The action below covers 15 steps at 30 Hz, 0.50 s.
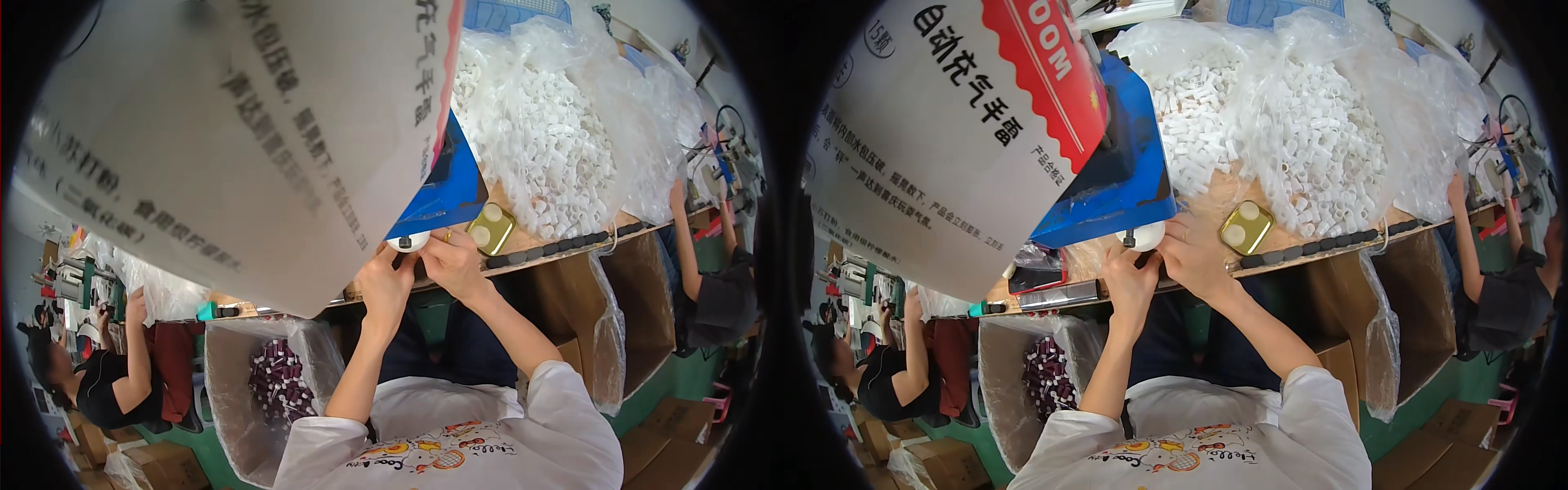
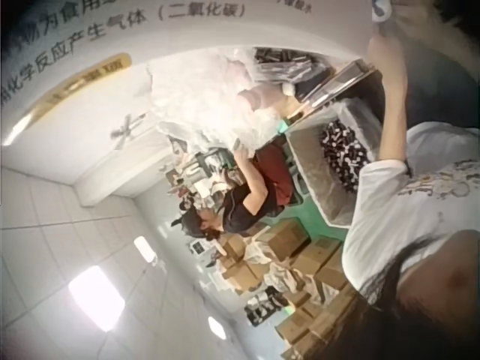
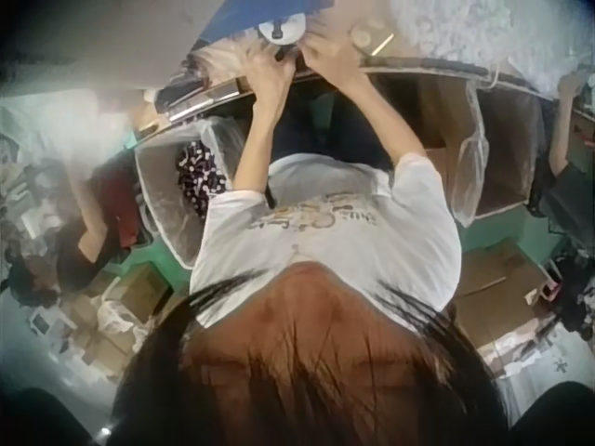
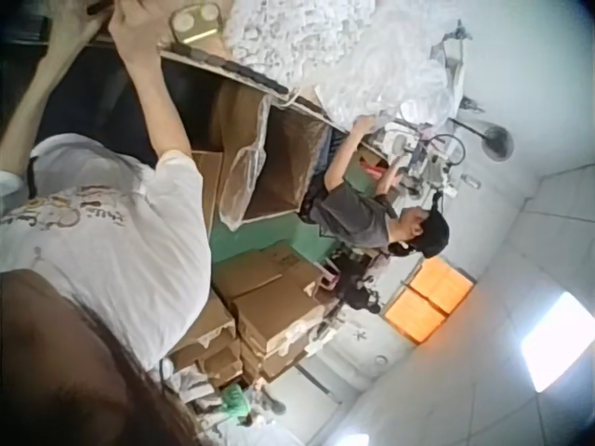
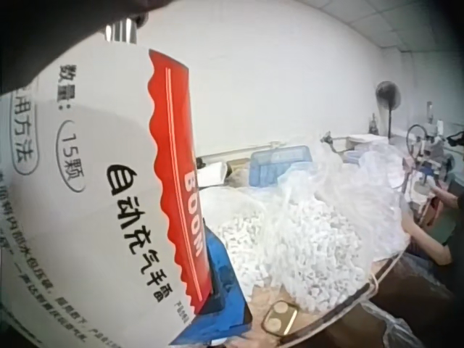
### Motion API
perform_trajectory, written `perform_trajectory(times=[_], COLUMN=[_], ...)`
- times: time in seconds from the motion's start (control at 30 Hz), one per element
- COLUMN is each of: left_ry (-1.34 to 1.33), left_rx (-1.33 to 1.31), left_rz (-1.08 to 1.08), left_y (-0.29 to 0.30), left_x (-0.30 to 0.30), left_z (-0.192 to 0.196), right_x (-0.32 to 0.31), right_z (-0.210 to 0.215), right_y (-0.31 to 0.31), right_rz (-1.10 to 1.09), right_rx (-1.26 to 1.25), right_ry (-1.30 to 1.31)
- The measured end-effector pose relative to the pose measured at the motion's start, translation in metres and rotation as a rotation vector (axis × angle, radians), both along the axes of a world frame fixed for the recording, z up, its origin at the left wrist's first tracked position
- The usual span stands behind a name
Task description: Assembling small white plastic components using a blue mechanical device at a factory workbench.
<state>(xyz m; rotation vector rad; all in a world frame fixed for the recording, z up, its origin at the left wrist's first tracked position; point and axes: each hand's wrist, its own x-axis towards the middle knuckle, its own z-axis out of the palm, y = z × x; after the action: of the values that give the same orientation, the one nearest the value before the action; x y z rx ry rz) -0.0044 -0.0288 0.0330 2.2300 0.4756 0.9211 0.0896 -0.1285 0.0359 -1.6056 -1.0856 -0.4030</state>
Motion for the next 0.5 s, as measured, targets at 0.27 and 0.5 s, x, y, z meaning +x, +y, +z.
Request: perform_trajectory(times=[0.27, 0.5], left_ry=[0.043, 0.0], left_rx=[-0.007, -0.162], left_rz=[0.01, -0.102], left_y=[0.002, 0.008], left_x=[-0.007, -0.019], left_z=[-0.008, -0.021], right_x=[-0.001, 0.092], right_z=[0.01, -0.044], right_y=[-0.001, -0.01], right_rz=[0.051, -0.229], right_rx=[-0.077, -0.155], right_ry=[-0.275, 0.262])
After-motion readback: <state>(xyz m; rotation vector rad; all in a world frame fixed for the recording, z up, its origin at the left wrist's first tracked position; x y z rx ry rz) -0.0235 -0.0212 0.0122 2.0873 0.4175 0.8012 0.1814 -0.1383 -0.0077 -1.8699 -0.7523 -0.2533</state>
